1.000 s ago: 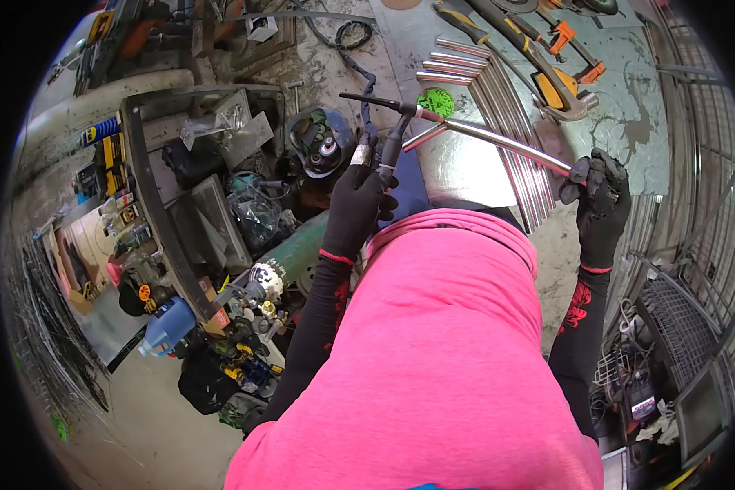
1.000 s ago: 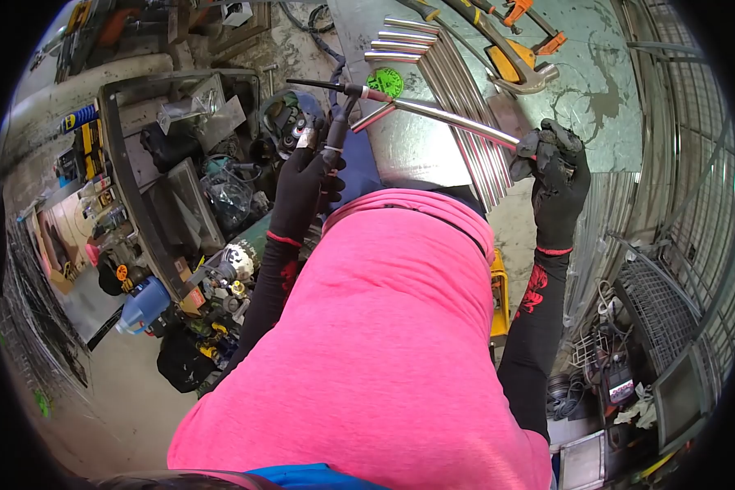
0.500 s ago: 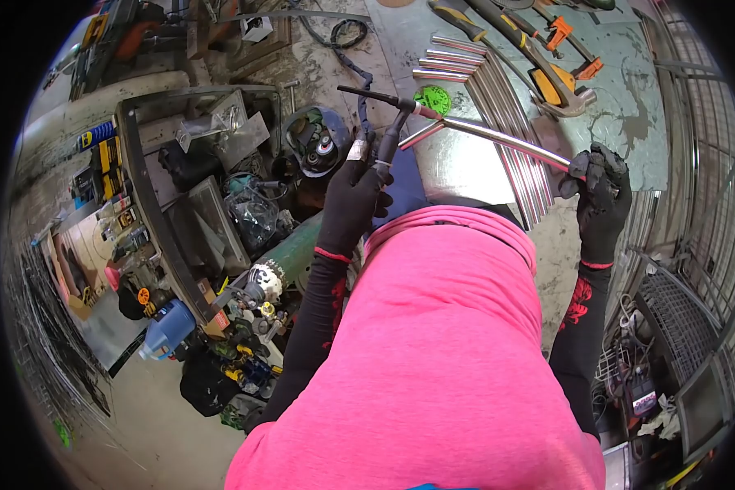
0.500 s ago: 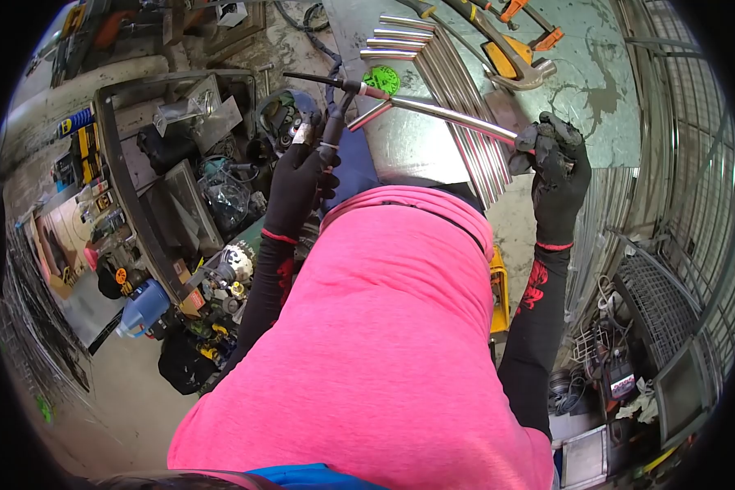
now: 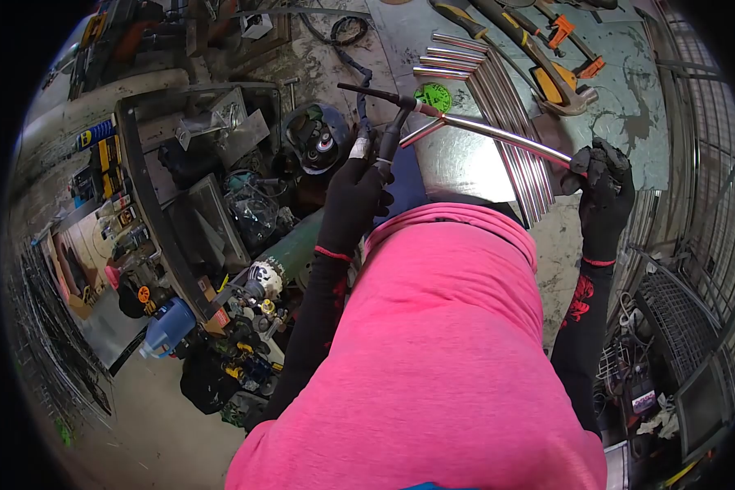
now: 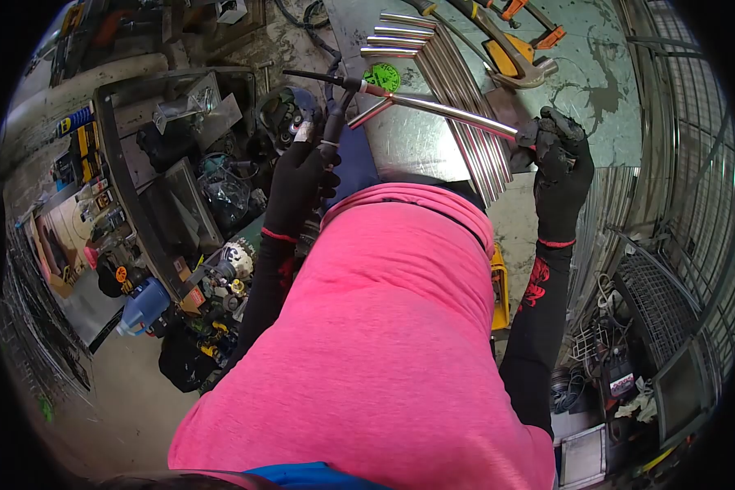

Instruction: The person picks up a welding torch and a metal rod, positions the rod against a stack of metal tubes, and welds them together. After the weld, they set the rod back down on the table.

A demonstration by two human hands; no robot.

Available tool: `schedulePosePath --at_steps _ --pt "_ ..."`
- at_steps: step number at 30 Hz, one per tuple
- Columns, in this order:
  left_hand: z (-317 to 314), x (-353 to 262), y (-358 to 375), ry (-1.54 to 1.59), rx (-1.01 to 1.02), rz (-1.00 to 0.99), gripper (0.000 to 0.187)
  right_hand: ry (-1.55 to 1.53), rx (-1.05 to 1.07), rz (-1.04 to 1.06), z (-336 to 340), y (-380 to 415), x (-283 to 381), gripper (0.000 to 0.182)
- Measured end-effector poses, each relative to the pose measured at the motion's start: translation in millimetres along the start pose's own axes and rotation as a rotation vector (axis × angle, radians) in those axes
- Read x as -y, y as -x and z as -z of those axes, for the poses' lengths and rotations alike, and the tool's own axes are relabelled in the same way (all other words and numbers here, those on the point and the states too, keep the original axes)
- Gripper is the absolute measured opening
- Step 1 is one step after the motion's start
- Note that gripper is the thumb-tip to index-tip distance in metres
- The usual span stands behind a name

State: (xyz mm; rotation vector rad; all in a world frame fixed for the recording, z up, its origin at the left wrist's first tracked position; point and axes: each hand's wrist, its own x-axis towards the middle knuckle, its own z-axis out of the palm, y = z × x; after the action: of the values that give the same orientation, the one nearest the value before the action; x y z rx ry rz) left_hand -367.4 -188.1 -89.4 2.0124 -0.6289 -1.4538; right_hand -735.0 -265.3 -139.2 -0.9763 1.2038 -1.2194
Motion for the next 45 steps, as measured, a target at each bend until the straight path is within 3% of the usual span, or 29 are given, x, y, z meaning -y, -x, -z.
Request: schedulePosePath --at_steps 31,45 --pt "-2 8 -1 -0.026 -0.032 0.014 0.035 -0.007 0.054 0.003 -12 -7 18 0.038" --pt "-3 6 -2 0.007 -0.035 0.039 0.024 -0.032 0.021 -0.042 -11 -9 18 0.038"
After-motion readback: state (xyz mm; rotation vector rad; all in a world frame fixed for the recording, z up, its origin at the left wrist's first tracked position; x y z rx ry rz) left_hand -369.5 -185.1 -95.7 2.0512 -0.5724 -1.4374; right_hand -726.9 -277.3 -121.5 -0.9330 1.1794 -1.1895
